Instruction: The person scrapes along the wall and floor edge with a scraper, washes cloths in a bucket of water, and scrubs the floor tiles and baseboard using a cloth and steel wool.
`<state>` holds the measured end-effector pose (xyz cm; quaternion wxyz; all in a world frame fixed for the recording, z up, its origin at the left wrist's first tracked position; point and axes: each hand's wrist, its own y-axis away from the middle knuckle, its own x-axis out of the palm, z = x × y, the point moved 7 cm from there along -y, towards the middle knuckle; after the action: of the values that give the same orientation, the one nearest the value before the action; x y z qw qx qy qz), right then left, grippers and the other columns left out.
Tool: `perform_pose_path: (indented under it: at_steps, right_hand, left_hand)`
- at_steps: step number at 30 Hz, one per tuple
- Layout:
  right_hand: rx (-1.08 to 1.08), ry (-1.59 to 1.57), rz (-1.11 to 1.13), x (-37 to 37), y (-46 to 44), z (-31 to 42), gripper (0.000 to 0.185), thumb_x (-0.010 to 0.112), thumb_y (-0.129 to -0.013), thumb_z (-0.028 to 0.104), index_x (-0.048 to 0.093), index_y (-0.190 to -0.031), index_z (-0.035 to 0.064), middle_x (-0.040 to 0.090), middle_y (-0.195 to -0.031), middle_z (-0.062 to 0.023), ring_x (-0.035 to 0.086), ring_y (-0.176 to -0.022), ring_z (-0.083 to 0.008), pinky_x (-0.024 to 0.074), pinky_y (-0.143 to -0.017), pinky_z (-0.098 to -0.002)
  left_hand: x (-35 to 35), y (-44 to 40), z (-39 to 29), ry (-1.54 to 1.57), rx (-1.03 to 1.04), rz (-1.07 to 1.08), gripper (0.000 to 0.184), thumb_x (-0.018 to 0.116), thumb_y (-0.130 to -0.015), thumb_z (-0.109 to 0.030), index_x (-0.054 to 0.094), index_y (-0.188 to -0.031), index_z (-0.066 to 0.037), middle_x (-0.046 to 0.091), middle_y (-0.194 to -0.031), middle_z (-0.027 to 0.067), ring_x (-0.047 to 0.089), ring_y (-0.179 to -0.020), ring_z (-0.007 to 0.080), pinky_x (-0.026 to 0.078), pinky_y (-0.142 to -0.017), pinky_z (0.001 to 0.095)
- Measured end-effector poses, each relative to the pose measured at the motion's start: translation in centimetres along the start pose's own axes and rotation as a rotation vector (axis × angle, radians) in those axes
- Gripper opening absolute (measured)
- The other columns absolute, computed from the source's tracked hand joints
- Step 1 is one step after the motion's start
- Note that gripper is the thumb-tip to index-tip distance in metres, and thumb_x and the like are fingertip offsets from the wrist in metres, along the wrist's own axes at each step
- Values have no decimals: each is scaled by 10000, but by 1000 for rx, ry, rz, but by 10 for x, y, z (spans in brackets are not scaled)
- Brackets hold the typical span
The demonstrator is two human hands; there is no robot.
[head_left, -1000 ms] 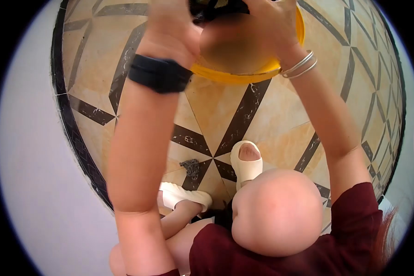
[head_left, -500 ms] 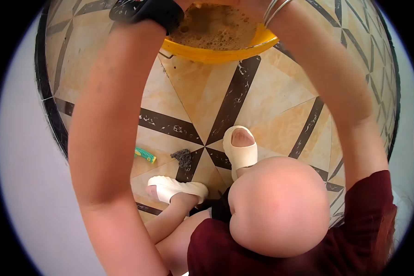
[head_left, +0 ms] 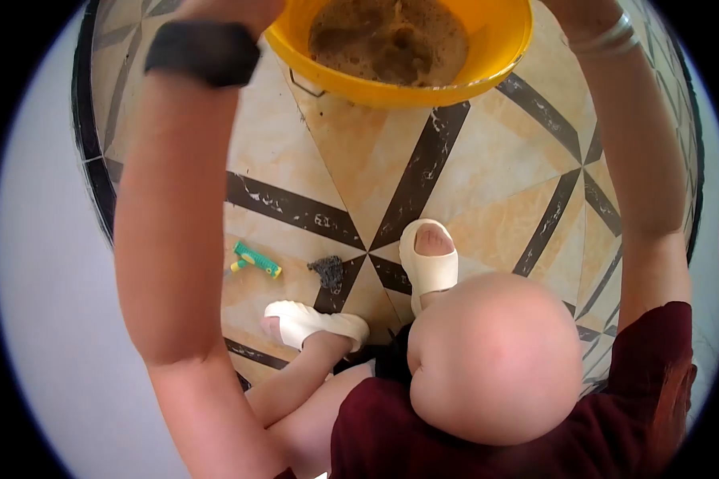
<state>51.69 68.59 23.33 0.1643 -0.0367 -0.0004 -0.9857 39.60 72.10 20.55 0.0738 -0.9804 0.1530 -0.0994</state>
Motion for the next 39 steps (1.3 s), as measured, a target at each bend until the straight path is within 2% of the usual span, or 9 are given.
perform_pose_path:
  at_steps: [4, 14, 17, 21, 25, 30, 36, 37, 39]
  right_hand:
    - [-56, 811, -55, -27, 3, 31, 330, 748, -664, 215, 561, -896, 72, 607, -844, -85, 576, -813, -172, 477, -722, -287]
    - [-139, 111, -632, -140, -15, 16, 298, 648, -825, 198, 441, -1006, 83, 578, -922, -63, 629, -727, -173, 548, -716, -302]
    - [57, -289, -711, -119, -11, 11, 644, 649, -793, 413, 309, -1206, 55, 484, -1115, -145, 558, -971, -190, 515, -789, -277]
    - [134, -513, -476, -77, -3, 15, 561, 570, -823, 433, 417, -1188, 35, 544, -1060, -146, 555, -971, -189, 485, -842, -302]
    - [52, 10, -503, -86, 3, 22, 207, 551, -842, 113, 598, -1005, -5, 619, -872, -86, 586, -707, -106, 514, -620, -207]
    - [114, 492, -447, -134, 11, 29, 222, 484, -776, 60, 616, -938, -14, 595, -730, -43, 572, -629, -87, 501, -587, -202]
    - [-551, 629, -217, -97, 2, 79, 567, 462, -885, 494, 443, -1254, 63, 518, -1210, -161, 447, -1188, -268, 413, -945, -323]
    - [-538, 313, -77, -80, -4, 70, 563, 471, -890, 470, 413, -1281, 68, 520, -1214, -153, 461, -1172, -263, 418, -940, -330]
    - [-429, -70, 10, -55, -9, 54, 559, 491, -893, 431, 383, -1308, 72, 531, -1206, -136, 496, -1129, -248, 433, -921, -337]
  left_hand:
    - [-25, -16, 22, 231, -328, 145, 200, 505, -893, -267, 602, -951, -102, 639, -923, 71, 609, -855, 201, 501, -739, 334]
    - [19, -1, -45, -584, -135, 314, 333, 598, -873, -282, 569, -1047, 1, 603, -928, 8, 525, -785, 52, 445, -681, 207]
    - [31, 2, -28, 25, -356, 381, 322, 504, -923, -298, 581, -1039, -8, 609, -894, -4, 534, -775, 53, 451, -699, 193]
    - [51, -3, -47, 443, -338, 128, 336, 468, -940, -298, 606, -1004, 2, 620, -838, 0, 519, -749, 48, 445, -693, 209]
    - [26, -20, -87, -464, 390, 172, 333, 473, -941, -269, 616, -958, 30, 626, -797, 18, 499, -717, 41, 424, -648, 207]
    - [-32, -35, -121, 218, 47, -8, 305, 475, -929, -296, 609, -966, -25, 648, -922, 79, 614, -856, 158, 466, -809, 274]
    - [51, -61, -166, 846, -45, 648, 432, 346, -961, -352, 510, -1171, -12, 532, -1222, 120, 484, -1145, 230, 314, -1027, 377]
    - [68, -61, -176, 617, 8, 197, 416, 347, -963, -337, 512, -1170, -16, 535, -1218, 119, 481, -1148, 229, 304, -1035, 386]
    - [94, -74, -189, 99, 526, 620, 332, 463, -900, -264, 540, -1097, -8, 581, -1089, 115, 545, -997, 207, 414, -874, 332]
